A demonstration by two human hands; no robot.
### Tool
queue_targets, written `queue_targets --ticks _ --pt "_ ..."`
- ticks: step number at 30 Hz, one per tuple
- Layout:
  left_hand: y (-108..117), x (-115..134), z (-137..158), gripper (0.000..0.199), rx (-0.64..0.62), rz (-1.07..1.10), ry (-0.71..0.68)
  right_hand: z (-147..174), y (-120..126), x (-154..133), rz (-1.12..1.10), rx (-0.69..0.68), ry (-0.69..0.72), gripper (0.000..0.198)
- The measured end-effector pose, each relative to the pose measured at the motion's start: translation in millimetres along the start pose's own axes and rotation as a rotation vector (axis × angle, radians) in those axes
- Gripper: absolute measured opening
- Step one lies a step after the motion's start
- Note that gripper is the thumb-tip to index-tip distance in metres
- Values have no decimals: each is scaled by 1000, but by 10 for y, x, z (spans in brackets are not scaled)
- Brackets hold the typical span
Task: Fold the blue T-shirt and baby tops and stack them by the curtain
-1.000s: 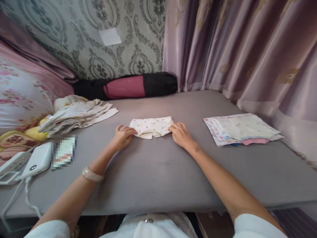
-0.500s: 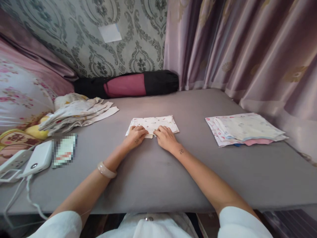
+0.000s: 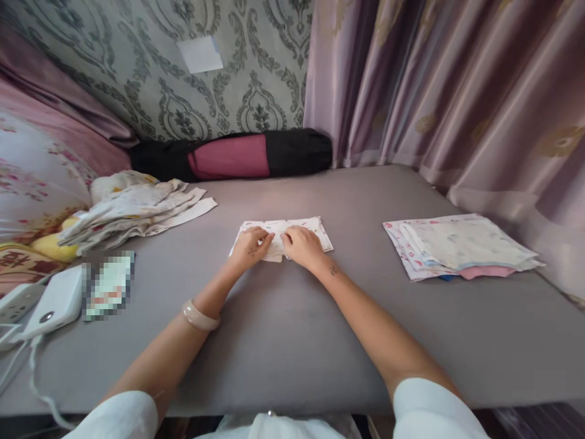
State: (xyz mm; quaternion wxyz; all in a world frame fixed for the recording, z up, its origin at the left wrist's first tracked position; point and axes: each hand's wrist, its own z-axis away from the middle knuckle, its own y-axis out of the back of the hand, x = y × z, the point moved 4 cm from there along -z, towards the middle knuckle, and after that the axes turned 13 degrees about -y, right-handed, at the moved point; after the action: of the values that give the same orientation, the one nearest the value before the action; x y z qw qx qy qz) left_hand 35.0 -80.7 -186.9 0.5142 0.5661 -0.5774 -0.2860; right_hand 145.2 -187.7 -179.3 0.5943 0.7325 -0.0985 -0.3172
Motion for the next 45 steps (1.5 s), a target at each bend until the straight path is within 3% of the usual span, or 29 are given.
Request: queue_targets --ticks 4,9,12,23,28,37,45 --pt "-115 -48 -184 35 107 -67 101 -199 -132 -35 4 119 6 39" --pt "-416 -23 -181 49 -48 -93 104 -168 -417 -7 36 28 35 52" --pt "-483 -30 -147 51 -101 -95 110 -145 -485 15 40 -25 31 55" --pt "-460 -29 -133 53 -110 -180 121 -162 -441 19 60 -82 -6 58" --pt "-421 -16 -112 57 -40 -272 108 -169 -399 73 77 -25 -36 57" --pt "-475 -28 -94 58 -121 -239 137 -139 -430 70 111 -26 -50 56" --pt "-414 -64 -78 58 -47 -279 156 -154 -393 149 130 13 -105 58"
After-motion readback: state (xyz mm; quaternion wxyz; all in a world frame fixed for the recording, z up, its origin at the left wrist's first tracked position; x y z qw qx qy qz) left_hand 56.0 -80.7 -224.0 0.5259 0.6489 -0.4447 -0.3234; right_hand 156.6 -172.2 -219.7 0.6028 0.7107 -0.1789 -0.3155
